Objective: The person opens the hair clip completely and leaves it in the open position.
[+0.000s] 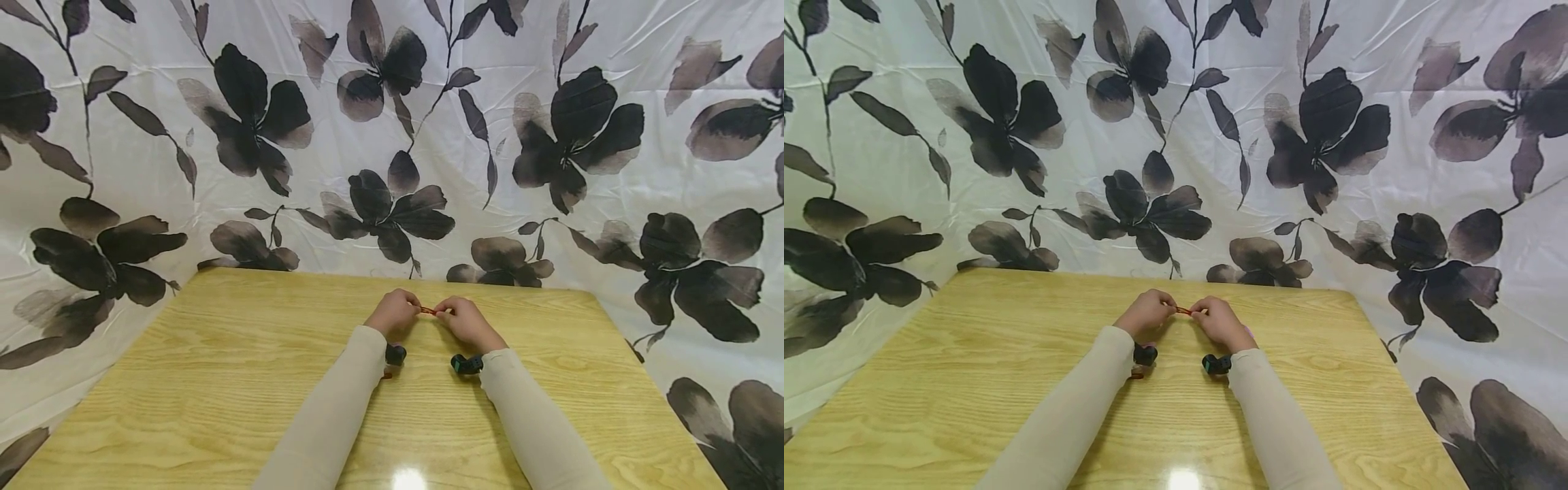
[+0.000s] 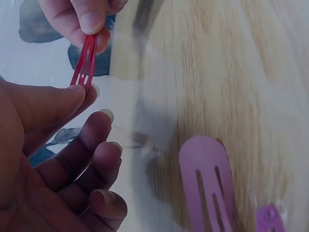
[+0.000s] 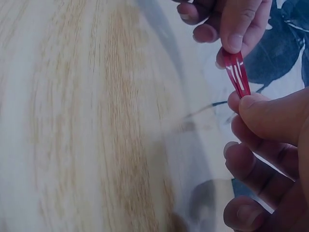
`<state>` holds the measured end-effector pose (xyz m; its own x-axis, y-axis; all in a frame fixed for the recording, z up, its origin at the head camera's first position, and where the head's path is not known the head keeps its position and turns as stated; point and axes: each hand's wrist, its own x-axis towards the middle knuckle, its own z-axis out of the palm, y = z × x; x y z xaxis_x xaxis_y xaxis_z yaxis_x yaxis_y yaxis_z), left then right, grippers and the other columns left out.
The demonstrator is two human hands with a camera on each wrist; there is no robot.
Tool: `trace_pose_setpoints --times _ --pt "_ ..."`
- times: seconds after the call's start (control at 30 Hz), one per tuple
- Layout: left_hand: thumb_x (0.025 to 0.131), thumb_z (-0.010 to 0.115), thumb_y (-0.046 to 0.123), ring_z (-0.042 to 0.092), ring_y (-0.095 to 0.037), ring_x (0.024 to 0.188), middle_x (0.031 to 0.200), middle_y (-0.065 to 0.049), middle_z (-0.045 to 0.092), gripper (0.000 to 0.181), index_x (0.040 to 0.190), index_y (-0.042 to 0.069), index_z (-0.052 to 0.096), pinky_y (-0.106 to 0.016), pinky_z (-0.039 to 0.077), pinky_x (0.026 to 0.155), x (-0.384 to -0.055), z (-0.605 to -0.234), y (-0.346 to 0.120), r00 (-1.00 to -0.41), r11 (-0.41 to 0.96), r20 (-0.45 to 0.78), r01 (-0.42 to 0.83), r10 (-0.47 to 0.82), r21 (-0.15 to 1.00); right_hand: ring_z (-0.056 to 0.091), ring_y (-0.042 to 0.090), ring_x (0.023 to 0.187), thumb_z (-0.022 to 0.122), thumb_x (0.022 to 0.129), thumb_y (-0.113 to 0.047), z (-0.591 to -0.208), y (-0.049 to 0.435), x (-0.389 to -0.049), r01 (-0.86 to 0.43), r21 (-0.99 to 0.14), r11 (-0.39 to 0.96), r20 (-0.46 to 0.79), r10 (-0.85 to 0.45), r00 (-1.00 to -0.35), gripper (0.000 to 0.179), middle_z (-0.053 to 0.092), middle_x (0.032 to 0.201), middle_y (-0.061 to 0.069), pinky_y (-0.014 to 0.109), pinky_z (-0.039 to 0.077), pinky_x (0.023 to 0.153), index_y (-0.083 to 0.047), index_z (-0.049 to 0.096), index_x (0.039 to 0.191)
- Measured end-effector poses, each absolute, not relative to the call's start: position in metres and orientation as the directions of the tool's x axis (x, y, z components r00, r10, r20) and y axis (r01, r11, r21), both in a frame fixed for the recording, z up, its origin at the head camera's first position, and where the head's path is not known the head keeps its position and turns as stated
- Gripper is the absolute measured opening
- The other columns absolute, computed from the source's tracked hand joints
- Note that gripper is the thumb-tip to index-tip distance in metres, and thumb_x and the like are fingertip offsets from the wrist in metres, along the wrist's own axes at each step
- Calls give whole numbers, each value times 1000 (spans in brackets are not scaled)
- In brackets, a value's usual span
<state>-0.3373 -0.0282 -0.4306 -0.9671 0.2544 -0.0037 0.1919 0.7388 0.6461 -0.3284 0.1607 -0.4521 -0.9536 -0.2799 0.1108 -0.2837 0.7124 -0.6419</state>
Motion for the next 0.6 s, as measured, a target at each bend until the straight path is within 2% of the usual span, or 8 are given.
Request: trace_pose_setpoints --times 0.17,0.33,0.6 --pt "95 59 20 58 -21 91 102 -5 69 17 95 11 74 -36 47 86 -333 -428 -32 -967 723 -3 189 256 664 60 24 105 58 98 -18 -447 159 -325 -289 -638 714 116 -282 -952 16 65 115 7 44 47 93 -14 73 104" --pt "95 60 21 54 -18 84 97 -3 69 18 97 10 74 -32 45 79 -329 -428 -37 -964 703 5 198 267 683 59 21 96 61 96 -17 -444 159 -322 -318 -630 708 141 -299 -944 15 66 110 5 40 47 86 -13 74 102" --pt "95 60 20 53 -17 81 104 -4 68 16 98 13 74 -30 43 74 -323 -427 -45 -963 667 -5 184 270 722 55 17 87 61 96 -17 -440 155 -318 -345 -629 696 145 -331 -932 14 66 106 3 34 45 78 -14 73 102"
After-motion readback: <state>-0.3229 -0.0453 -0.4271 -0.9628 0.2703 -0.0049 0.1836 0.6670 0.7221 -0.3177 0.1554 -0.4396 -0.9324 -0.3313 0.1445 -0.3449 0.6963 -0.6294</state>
